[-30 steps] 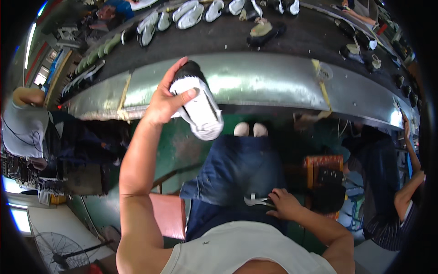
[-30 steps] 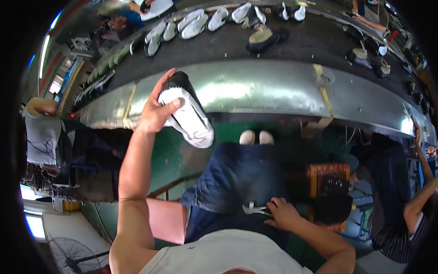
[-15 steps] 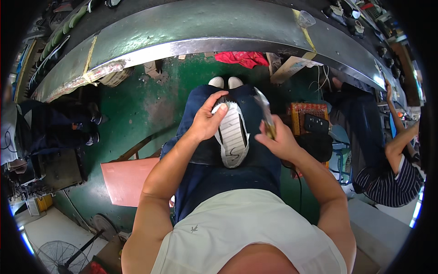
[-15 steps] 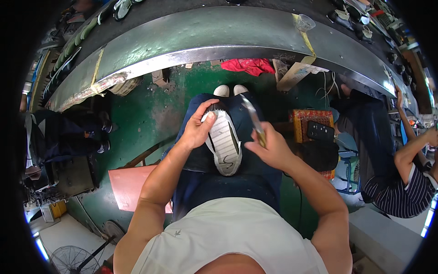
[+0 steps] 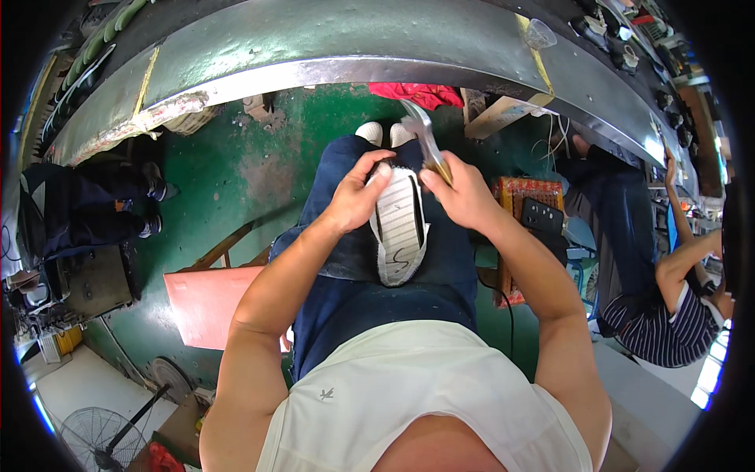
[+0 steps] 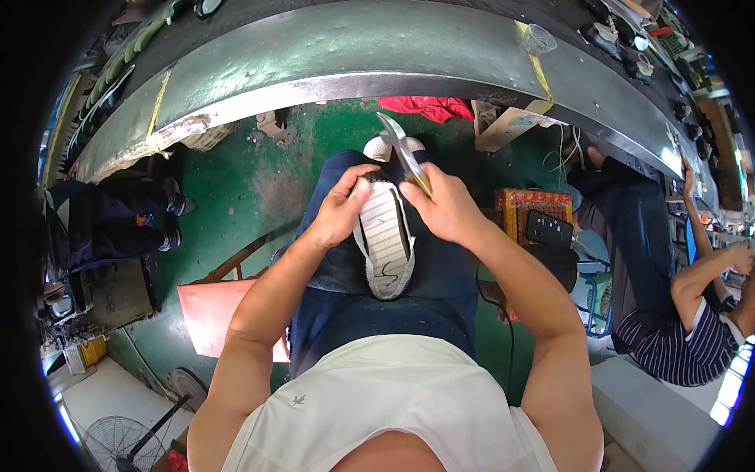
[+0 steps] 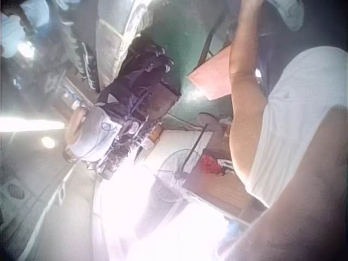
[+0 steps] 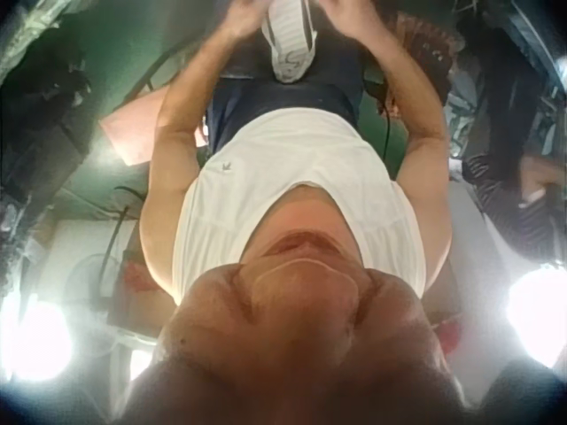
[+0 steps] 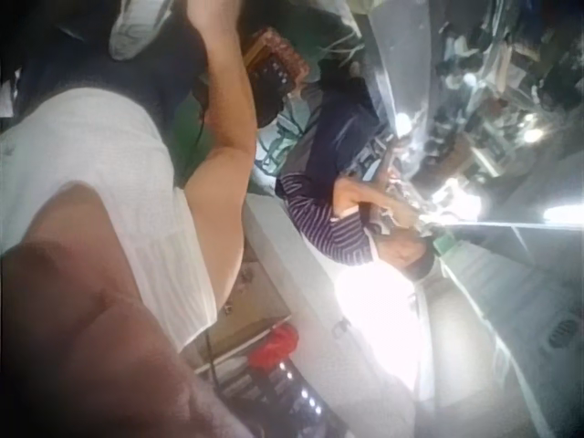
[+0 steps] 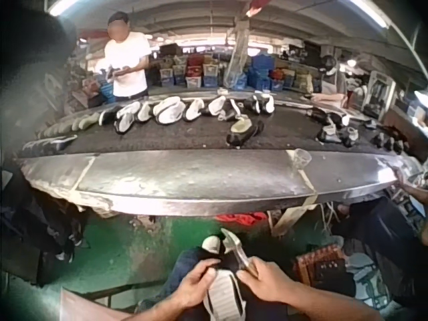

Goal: Assembling shoe components on a manufacturing line using lasting pliers to pull and secure the upper to the last.

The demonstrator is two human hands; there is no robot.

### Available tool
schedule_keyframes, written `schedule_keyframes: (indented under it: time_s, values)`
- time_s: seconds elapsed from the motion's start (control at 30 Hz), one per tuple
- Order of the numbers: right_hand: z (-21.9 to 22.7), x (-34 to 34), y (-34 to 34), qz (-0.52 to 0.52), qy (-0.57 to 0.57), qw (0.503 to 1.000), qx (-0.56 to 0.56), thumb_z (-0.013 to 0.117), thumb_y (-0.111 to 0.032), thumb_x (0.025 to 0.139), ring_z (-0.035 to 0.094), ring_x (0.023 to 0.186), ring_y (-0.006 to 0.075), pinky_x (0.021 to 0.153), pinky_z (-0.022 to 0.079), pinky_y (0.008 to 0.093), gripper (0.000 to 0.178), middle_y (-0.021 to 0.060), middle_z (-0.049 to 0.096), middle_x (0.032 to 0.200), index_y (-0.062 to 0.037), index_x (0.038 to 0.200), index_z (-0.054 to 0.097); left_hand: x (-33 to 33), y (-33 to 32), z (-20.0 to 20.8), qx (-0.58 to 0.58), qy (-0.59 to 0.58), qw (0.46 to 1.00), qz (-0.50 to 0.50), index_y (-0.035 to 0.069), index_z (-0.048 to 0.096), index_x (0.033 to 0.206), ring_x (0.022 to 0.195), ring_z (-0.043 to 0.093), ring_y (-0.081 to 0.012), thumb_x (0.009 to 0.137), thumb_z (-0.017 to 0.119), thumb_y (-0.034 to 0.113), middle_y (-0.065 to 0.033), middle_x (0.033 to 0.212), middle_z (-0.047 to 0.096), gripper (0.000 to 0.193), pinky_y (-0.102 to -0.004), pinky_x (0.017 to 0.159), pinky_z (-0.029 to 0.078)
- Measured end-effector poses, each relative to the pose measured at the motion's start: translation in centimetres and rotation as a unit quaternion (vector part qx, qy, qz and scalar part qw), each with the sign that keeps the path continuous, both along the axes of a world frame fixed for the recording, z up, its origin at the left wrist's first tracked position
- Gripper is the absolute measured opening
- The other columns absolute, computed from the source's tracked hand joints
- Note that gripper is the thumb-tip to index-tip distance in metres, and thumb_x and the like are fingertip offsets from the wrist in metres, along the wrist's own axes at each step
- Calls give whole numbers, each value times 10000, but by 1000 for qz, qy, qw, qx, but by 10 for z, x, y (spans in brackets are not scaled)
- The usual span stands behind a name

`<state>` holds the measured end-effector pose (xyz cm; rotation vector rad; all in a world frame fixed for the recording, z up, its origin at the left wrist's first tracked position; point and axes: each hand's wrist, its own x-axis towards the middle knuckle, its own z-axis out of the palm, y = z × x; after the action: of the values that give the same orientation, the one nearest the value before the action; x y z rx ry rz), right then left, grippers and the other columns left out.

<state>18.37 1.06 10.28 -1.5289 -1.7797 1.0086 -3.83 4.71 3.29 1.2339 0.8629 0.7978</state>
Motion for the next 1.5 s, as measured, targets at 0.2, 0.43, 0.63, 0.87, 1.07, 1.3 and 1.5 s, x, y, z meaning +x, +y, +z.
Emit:
schedule_keyframes:
  time_s: [0.2,0.43,0.63,0.87,1.07,1.3,1.5]
  values:
    - [11,12,-77,7,195,937,-289,587,-226,1011,669,754,139,650,552,287,292,79,707,965,4,1191,597,-2,0,9,-59,-65,995,-40,131,440,1440,1114,540,-132,1052,568,286,-46,1176,601,437,-291,986,447]
    - [16,5,-64,17,239,935,-262,583,-224,1021,575,674,79,575,476,233,277,49,671,904,3,1178,600,5,-2,9,-12,-31,989,-141,156,335,1510,1300,434,-213,1020,600,211,-120,1396,438,560,-361,1120,352]
    - [53,32,-51,-36,246,962,-109,578,-207,1019,591,704,76,569,468,242,266,51,665,889,-2,1189,587,6,-3,11,-20,23,992,-120,155,393,1481,1335,414,-234,1033,581,272,-137,1409,445,500,-359,1133,332]
    - [24,15,-78,9,217,892,-398,594,-143,984,628,930,131,710,548,280,341,79,674,1054,19,1282,560,0,-1,5,-19,13,995,-101,128,382,1484,1301,452,-232,1048,548,333,-128,1367,500,509,-348,1123,340]
    - [23,24,-53,56,192,928,-316,586,-163,987,625,794,123,750,503,292,250,47,665,909,-2,1176,614,-3,2,13,13,37,990,-134,131,350,1513,1288,475,-220,1041,564,286,-122,1352,520,540,-335,1115,356]
    - [-49,15,-49,45,-48,993,-99,617,-250,967,668,790,391,725,513,445,292,208,677,832,26,1058,615,-4,11,-7,-52,-6,994,-100,118,423,1497,1298,493,-184,1040,570,194,-72,1426,527,487,-324,1107,394]
    - [-80,10,-49,-3,-18,999,-44,615,-258,969,648,883,463,777,511,482,332,266,670,899,33,1127,611,-8,27,-10,-170,-114,969,-140,113,454,1483,1300,508,-174,1015,608,149,-38,1451,529,494,-340,1106,412]
